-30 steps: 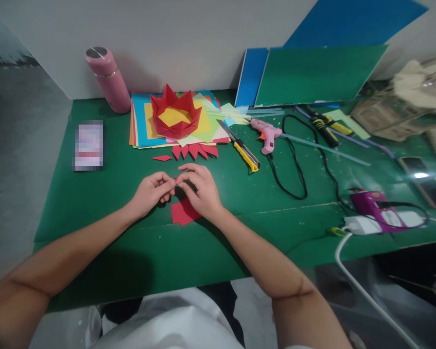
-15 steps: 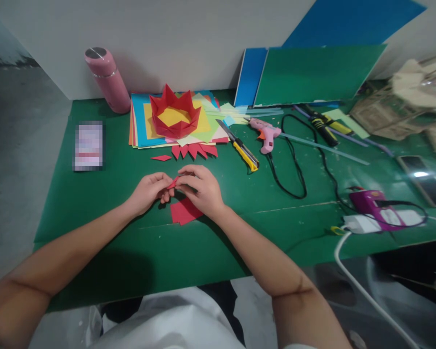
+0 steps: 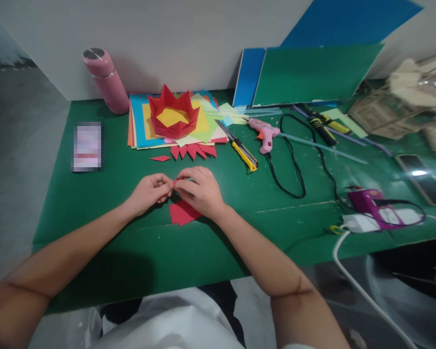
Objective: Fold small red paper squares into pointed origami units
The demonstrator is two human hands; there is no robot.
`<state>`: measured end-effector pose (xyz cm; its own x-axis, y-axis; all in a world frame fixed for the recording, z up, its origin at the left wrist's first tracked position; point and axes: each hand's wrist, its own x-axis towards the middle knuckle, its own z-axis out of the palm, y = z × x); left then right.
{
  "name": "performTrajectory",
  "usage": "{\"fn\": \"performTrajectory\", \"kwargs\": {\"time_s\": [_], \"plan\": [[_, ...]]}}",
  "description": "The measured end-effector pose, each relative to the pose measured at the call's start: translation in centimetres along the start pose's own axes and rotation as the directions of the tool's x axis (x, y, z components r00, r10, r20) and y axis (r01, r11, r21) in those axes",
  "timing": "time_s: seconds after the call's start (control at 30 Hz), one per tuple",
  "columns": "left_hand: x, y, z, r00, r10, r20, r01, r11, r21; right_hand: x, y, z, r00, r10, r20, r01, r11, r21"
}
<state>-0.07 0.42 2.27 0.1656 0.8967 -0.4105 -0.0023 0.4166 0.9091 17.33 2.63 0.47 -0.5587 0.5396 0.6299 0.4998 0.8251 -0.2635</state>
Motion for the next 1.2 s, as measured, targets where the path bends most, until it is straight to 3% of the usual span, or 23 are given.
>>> {"fn": "performTrajectory", "kwargs": {"time_s": [0.17,0.43,0.8,1.0,1.2], "plan": [[0.0,-0.1,0.1,1.0,-0.006,-0.014,0.006,1.0,0.014,0.1,-0.2,-0.1,1.0,-0.014,0.012,0.015,0.998,-0.056],[-0.2,-1.1,0.1,0.996,0.086,0.0,-0.086,0.994,0.064,-0.2,0.2,0.0,0.975,0.215,0.058,-0.218,0.975,0.047],[-0.4,-1.6,-0.6,0.938,0.317,0.141,-0.346,0.878,0.329,0.0,0.1,0.1,0.927,0.36,0.101,-0.374,0.89,0.262],[-0.3,-1.7,-0.5,0.954,0.279,0.114,-0.3,0.919,0.256,-0.1,0.0,0.2,0.9,0.412,0.145,-0.437,0.845,0.31],[-0.1,-1.4,0.0,0.99,0.132,0.043,-0.133,0.991,0.025,-0.1,0.0,0.3,0.841,0.501,0.203,-0.515,0.631,0.579]]}}
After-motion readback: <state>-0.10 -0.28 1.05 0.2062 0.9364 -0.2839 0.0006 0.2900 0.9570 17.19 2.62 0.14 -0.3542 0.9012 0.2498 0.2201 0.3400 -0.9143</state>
